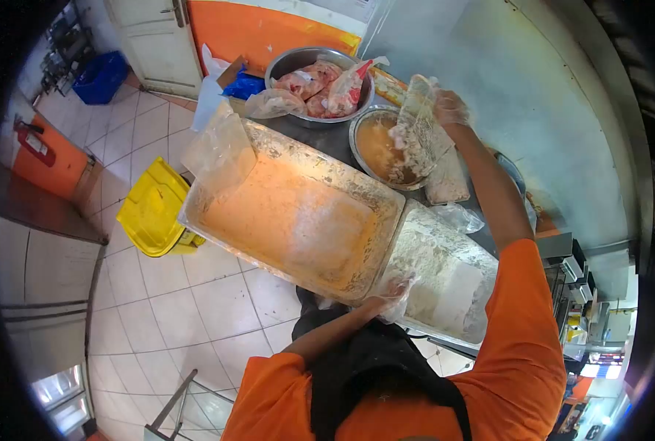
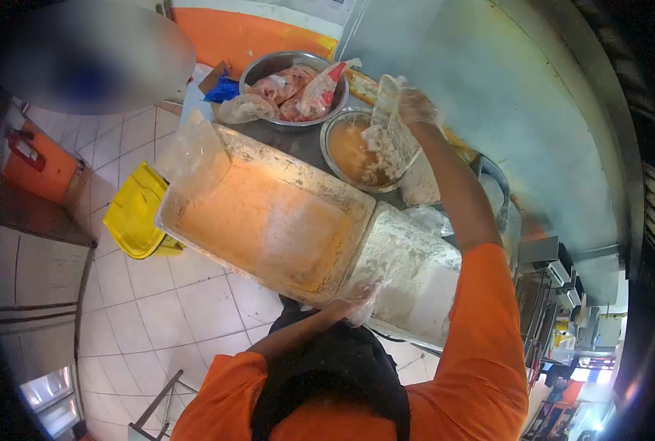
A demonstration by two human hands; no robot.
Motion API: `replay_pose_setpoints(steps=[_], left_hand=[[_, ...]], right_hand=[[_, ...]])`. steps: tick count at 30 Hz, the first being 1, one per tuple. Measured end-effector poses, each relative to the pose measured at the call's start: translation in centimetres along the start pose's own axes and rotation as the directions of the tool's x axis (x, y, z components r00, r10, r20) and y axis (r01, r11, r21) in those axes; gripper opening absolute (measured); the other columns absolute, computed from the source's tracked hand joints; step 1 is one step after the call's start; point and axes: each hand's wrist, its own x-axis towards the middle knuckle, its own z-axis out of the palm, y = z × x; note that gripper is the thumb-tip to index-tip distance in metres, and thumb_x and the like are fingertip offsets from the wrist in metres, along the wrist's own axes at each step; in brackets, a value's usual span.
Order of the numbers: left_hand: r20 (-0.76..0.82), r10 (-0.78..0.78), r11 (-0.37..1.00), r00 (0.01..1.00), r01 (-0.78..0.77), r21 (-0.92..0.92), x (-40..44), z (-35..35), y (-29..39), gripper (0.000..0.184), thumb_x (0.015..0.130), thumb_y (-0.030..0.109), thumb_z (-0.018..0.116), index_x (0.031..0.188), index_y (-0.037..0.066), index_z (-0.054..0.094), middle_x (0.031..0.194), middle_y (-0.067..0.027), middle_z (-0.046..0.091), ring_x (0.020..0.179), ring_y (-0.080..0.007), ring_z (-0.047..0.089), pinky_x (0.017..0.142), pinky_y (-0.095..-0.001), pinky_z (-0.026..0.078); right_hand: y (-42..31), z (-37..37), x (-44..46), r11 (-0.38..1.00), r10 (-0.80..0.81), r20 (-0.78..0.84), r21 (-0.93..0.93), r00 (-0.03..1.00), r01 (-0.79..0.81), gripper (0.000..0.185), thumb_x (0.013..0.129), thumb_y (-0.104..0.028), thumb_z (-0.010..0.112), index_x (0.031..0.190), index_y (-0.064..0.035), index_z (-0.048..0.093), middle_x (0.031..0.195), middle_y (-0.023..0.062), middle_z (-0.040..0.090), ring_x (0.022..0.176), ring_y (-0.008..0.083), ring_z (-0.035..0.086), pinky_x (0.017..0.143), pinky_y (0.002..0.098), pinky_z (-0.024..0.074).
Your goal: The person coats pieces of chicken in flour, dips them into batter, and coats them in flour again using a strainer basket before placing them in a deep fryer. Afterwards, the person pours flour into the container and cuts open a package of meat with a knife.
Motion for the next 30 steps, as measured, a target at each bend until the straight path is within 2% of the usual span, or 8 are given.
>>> replay_pose_setpoints(steps=[1,4,14,19,21,24,26,30], left_hand=[[0.068,-0.175,0.984,0.982,0.176,-0.011,0.7,-1.3,2.5,0.053,0.099,0.029,0.030,0.142,-0.001,0.027,0.149,-0.0149,0.024,0.135,-0.0280,0.028,0.111,-0.0412,0.027],[0.043,-0.050,0.984,0.998,0.042,0.171,1.7,-3.2,5.2,0.052,0.098,0.030,0.031,0.141,-0.001,0.028,0.147,-0.0154,0.026,0.134,-0.0279,0.030,0.110,-0.0409,0.028],[-0.062,0.091,0.849,0.994,-0.110,-0.518,-1.1,-1.2,-0.1,0.051,0.097,0.031,0.034,0.135,-0.002,0.034,0.140,-0.0183,0.034,0.129,-0.0308,0.035,0.108,-0.0417,0.030],[0.003,0.125,-0.043,0.992,0.009,-0.999,-2.4,0.6,-2.6,0.051,0.096,0.032,0.035,0.133,-0.003,0.037,0.137,-0.0197,0.037,0.127,-0.0323,0.037,0.107,-0.0421,0.030],[0.067,0.178,-0.376,0.982,0.131,-0.917,-2.9,1.3,-4.1,0.051,0.096,0.033,0.036,0.132,-0.003,0.038,0.135,-0.0203,0.038,0.126,-0.0328,0.038,0.106,-0.0423,0.030],[0.237,0.277,-0.726,0.931,0.365,-0.583,-2.8,2.4,-6.4,0.051,0.095,0.033,0.037,0.130,-0.004,0.040,0.133,-0.0211,0.041,0.124,-0.0337,0.040,0.106,-0.0426,0.031],[0.366,0.291,-0.764,0.884,0.445,-0.468,-1.0,3.1,-6.9,0.051,0.095,0.033,0.037,0.129,-0.004,0.041,0.132,-0.0217,0.042,0.123,-0.0343,0.041,0.105,-0.0427,0.031],[0.598,0.226,-0.713,0.769,0.549,-0.436,5.8,5.4,-5.4,0.051,0.094,0.034,0.039,0.127,-0.005,0.044,0.129,-0.0229,0.045,0.121,-0.0354,0.043,0.104,-0.0431,0.032]], right_hand=[[-1.3,0.0,0.1,1.000,0.013,0.015,-0.014,1.000,-0.013,0.027,0.090,-0.022,0.045,0.112,-0.0107,0.057,0.100,0.0193,0.063,0.095,0.0343,0.061,0.079,0.0447,0.0493],[-4.5,-0.9,-0.6,0.967,-0.183,0.003,-0.178,0.983,0.181,0.024,0.092,-0.026,0.043,0.104,-0.0113,0.059,0.101,0.0163,0.065,0.100,0.0307,0.061,0.076,0.0424,0.0508],[-8.4,-5.7,-2.5,0.901,-0.359,-0.096,-0.294,0.928,0.318,0.028,0.090,-0.014,0.044,0.114,-0.0080,0.057,0.087,0.0183,0.065,0.080,0.0336,0.065,0.067,0.0436,0.0527],[0.3,-6.5,-4.3,0.251,-0.467,-0.220,-0.962,0.856,-0.110,0.026,0.088,-0.015,0.046,0.105,0.0000,0.060,0.089,0.0155,0.065,0.083,0.0281,0.064,0.070,0.0384,0.0520],[3.6,-13.3,-7.3,0.474,-0.283,0.082,-0.854,0.956,0.214,0.027,0.087,-0.016,0.047,0.102,0.0022,0.061,0.093,0.0146,0.064,0.089,0.0275,0.062,0.075,0.0367,0.0509],[14.7,-15.6,-13.7,0.300,-0.343,-0.018,-0.949,0.939,0.092,0.026,0.085,-0.016,0.048,0.102,-0.0009,0.062,0.099,0.0166,0.062,0.097,0.0275,0.058,0.083,0.0373,0.0482],[16.9,-20.0,-20.5,0.716,-0.396,-0.211,-0.681,0.894,0.156,0.017,0.077,-0.016,0.056,0.077,-0.0003,0.064,0.072,0.0137,0.060,0.070,0.0204,0.058,0.065,0.0333,0.0477],[26.9,-19.9,-34.2,-0.208,-0.337,0.069,-0.978,0.939,-0.003,0.021,0.080,-0.023,0.053,0.065,-0.0102,0.060,0.062,0.0074,0.054,0.065,0.0157,0.056,0.058,0.0325,0.0443]])
